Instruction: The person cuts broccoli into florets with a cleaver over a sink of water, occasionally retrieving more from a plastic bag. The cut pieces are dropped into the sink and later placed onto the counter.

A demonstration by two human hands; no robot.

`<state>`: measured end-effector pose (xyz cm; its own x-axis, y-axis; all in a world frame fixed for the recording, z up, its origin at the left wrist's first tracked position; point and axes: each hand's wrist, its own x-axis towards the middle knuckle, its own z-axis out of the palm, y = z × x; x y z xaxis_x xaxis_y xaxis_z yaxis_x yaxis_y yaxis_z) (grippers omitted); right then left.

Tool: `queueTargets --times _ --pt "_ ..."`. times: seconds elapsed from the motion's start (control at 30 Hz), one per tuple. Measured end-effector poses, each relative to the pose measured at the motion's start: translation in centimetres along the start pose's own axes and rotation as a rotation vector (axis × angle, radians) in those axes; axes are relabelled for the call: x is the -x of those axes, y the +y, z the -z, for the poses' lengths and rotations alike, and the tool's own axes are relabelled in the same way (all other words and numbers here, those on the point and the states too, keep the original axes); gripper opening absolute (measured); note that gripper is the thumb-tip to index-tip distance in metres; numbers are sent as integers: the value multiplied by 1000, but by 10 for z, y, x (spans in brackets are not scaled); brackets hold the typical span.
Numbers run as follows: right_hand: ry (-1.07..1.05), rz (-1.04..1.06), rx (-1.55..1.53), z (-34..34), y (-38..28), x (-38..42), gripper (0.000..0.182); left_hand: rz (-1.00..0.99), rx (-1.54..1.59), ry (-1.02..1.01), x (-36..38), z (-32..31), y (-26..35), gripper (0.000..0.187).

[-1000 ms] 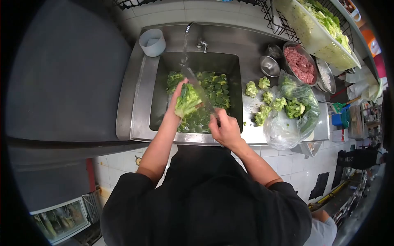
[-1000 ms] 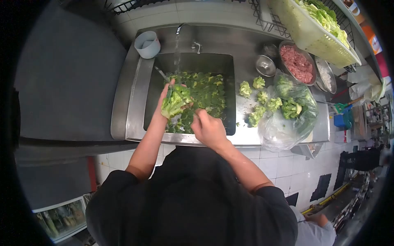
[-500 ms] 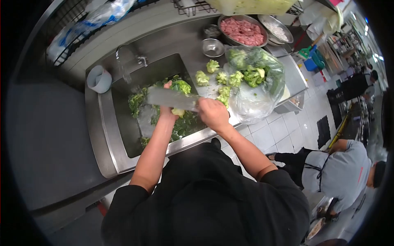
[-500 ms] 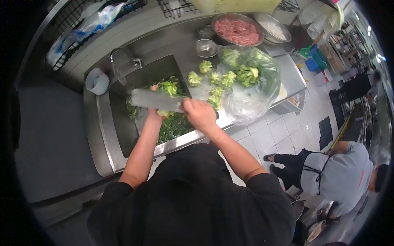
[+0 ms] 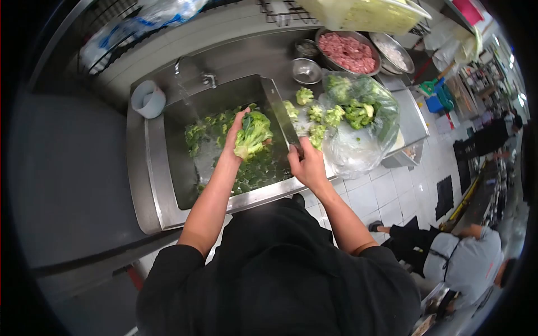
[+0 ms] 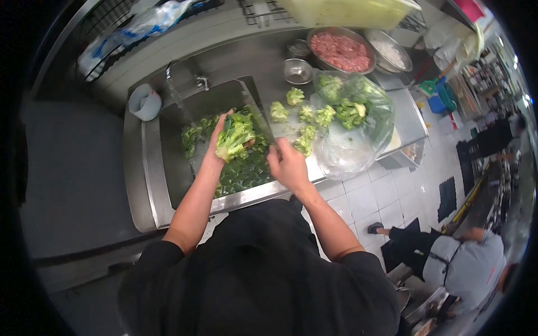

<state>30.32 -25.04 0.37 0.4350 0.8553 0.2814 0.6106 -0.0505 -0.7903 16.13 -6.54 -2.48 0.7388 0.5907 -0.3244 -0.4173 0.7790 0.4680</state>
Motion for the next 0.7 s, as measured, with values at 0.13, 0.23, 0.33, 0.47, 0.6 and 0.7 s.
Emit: queueTargets --times 0.13,0.23,0.33,0.47,0.6,0.7 --pt "143 429 -187 -7 -92 -15 27 -81 -58 48 19 0 22 40" --pt "106 529 -261 -35 -99 -24 24 -155 -27 52 17 32 29 43" --pt "-164 374 -119 -71 -73 -28 18 -254 -167 127 34 42 43 46" --pt "-129 230 -166 -78 -73 -28 15 -202 -114 211 86 21 66 43" --pt "-121 295 -243 -61 -116 -37 18 -193 -185 183 98 35 84 46" --pt "-64 608 -256 -57 -146 -27 18 -256 -283 312 97 43 89 51"
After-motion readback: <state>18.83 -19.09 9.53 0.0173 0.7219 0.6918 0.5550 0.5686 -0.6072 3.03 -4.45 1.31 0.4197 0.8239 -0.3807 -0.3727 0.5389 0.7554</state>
